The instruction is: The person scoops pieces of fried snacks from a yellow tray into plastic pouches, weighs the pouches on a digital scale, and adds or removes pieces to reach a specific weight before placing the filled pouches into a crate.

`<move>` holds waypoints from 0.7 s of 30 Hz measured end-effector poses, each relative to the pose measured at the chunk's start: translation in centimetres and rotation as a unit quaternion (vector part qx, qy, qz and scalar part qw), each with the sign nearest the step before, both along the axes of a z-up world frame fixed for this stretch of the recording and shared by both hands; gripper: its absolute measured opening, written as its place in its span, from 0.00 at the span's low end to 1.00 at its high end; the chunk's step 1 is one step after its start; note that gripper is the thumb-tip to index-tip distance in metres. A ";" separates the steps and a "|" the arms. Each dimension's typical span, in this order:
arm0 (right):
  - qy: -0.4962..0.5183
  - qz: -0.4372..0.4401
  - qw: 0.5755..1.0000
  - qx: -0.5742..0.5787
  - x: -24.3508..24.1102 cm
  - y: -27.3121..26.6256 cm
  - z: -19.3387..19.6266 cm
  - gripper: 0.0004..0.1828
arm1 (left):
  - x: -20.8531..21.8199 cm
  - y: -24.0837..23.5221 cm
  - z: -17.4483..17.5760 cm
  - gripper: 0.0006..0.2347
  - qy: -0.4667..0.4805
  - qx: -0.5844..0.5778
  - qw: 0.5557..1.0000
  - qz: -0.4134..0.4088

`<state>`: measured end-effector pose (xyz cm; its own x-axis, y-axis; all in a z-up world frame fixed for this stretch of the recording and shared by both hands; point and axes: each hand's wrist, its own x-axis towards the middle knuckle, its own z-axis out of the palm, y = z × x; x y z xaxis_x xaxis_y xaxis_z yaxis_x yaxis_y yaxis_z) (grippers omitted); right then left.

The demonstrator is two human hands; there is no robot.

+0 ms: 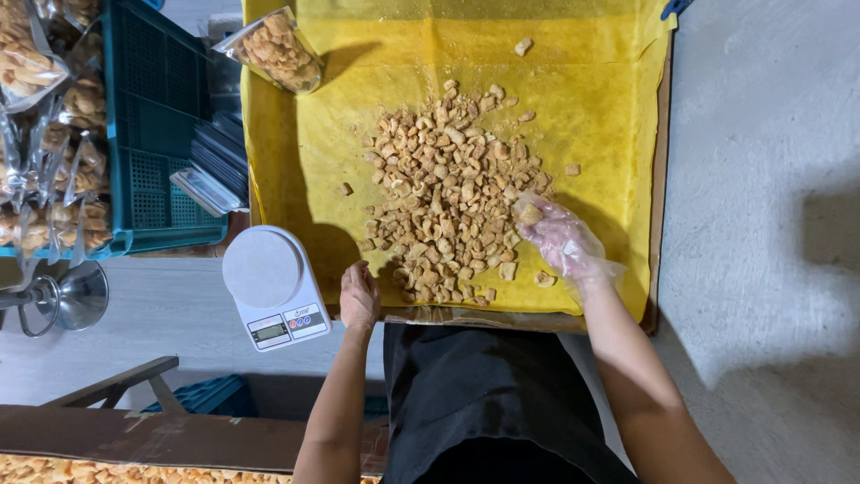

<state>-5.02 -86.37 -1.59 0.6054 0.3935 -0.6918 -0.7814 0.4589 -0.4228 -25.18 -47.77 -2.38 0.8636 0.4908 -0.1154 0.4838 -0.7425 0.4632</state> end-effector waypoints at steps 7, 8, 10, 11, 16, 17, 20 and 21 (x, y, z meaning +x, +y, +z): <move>-0.138 0.169 0.867 -0.448 1.7 -5.0 -3.0 0.21 | -0.1 -0.1 0.3 0.09 -0.003 0.008 1.000 0.001; -0.139 0.170 0.867 -0.447 2.0 -5.8 -3.1 0.21 | -0.1 -0.1 0.4 0.09 0.013 0.002 1.000 0.008; -0.194 0.348 0.694 -0.600 2.5 -8.1 -3.2 0.21 | -0.1 -0.2 0.6 0.09 0.029 -0.004 0.999 0.014; -0.194 0.348 0.695 -0.599 2.4 -8.3 -3.4 0.21 | 0.0 -0.2 0.7 0.09 0.026 -0.004 0.999 0.017; -0.329 0.322 0.569 -0.682 5.2 -6.6 -3.9 0.26 | 0.2 -0.4 0.7 0.09 0.006 -0.006 1.000 0.029; -0.331 0.324 0.568 -0.680 6.4 -5.9 -4.5 0.26 | 0.1 -0.3 0.6 0.09 0.006 -0.004 1.000 0.023; -0.349 0.316 0.569 -0.674 8.9 -2.5 -6.4 0.24 | -0.1 -0.4 0.7 0.09 0.003 0.000 1.000 0.019; -0.360 0.314 0.566 -0.671 9.4 -1.0 -6.8 0.23 | -0.1 -0.4 0.8 0.09 -0.002 0.001 1.000 0.021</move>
<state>4.42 -87.36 -8.43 0.9532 0.1003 -0.2851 -0.0143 -0.9272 -0.3743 -25.25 -48.21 -1.57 0.8422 0.5275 -0.1114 0.5136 -0.7220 0.4636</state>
